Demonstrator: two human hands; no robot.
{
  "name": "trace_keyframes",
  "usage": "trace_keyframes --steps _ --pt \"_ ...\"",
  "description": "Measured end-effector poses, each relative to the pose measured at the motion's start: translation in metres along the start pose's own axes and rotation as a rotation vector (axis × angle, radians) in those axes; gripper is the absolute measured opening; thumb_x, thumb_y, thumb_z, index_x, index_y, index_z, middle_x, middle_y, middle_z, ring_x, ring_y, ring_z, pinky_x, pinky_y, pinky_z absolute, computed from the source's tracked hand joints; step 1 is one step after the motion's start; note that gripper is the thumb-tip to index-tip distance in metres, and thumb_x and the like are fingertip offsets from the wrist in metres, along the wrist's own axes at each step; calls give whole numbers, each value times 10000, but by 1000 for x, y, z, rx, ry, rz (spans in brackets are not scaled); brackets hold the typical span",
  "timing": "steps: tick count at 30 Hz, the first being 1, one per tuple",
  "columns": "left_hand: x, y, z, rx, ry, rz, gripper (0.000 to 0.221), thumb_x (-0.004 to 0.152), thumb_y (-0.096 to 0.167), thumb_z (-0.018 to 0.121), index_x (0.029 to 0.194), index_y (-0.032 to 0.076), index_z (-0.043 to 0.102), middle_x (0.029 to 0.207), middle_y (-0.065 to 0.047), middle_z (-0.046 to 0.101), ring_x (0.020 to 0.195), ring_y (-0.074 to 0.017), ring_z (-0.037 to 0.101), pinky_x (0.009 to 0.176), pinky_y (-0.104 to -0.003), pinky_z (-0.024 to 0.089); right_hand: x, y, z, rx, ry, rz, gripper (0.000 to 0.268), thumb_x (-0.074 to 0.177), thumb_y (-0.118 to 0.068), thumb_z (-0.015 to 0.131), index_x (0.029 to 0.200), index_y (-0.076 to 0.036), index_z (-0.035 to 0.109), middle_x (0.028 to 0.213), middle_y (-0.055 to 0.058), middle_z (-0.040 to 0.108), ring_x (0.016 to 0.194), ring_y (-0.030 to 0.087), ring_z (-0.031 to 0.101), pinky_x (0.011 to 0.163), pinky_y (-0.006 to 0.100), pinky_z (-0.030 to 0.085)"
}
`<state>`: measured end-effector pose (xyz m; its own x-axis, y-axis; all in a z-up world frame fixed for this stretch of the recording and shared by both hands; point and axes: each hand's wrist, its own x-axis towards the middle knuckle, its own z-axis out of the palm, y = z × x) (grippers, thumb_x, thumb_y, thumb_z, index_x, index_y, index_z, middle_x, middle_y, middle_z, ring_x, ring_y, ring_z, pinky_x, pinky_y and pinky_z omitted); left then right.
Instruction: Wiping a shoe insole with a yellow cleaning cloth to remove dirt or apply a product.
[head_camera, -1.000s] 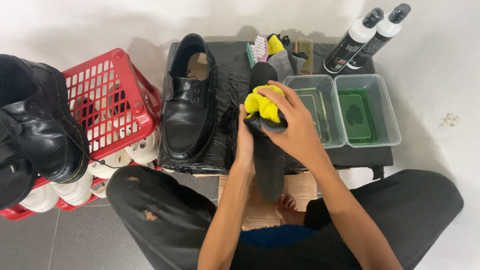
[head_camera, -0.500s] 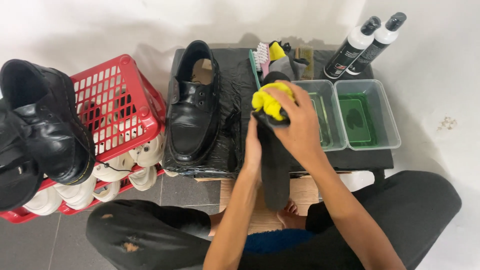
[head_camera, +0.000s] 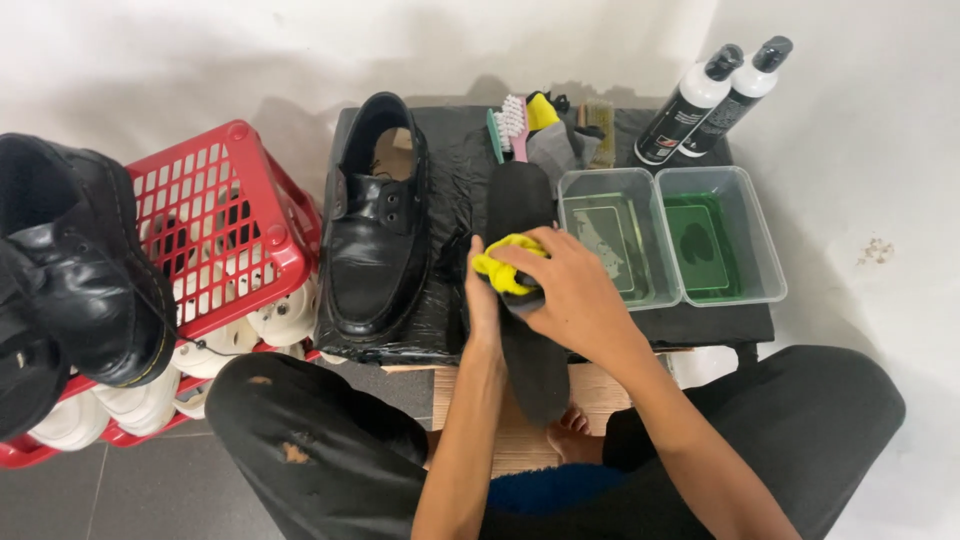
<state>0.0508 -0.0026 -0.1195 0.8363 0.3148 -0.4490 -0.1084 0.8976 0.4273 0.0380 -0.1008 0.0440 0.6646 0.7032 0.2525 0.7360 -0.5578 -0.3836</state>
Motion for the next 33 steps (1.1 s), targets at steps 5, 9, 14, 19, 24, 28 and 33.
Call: trace_keyframes --steps 5,9,14,19,24,28,33 --pt "-23 28 26 -35 49 -2 596 879 463 723 1338 93 636 1284 -110 664 1176 -217 628 1075 -349 460 -3 0 -16 86 -39 25 479 783 -45 767 1221 -205 657 1124 167 653 1033 425 695 938 566 548" --pt "9 15 -9 20 31 32 536 944 374 659 1382 73 593 1333 -124 621 1252 -235 577 1113 -379 419 -2 14 -2 144 214 5 571 776 85 743 1276 -176 654 1280 135 589 1189 384 610 990 512 523" --pt "14 -10 -53 476 -170 297 460 1093 228 370 1534 101 405 1573 -88 395 1485 -162 280 1265 -337 140 6 9 -1 129 447 -39 528 809 58 785 1282 -134 650 1348 123 551 1245 358 565 1025 482 501" --pt "23 -15 -65 421 -245 266 506 1088 267 424 1553 80 362 1575 -103 371 1489 -197 267 1263 -357 144 8 6 -9 136 453 -1 526 827 61 780 1290 -136 625 1337 137 529 1235 357 554 1043 486 481" --pt "55 -23 -56 399 -212 247 571 1012 399 503 1443 29 449 1447 -190 453 1328 -270 419 1168 -440 273 4 22 11 141 155 -19 570 738 36 797 1249 -170 649 1238 129 600 1147 381 625 1014 513 499" --pt "45 -19 -32 -20 44 -30 477 896 415 724 1222 68 697 1186 -189 695 1058 -237 661 997 -395 481 3 27 9 180 88 -27 514 753 11 792 1222 -145 650 1192 162 634 1097 419 664 1015 533 504" --pt "55 3 -58 48 17 103 446 1027 303 533 1420 92 556 1441 -111 536 1325 -195 498 1178 -380 343 13 7 6 200 434 -66 504 774 25 820 1231 -141 688 1290 115 608 1158 351 626 997 487 515"
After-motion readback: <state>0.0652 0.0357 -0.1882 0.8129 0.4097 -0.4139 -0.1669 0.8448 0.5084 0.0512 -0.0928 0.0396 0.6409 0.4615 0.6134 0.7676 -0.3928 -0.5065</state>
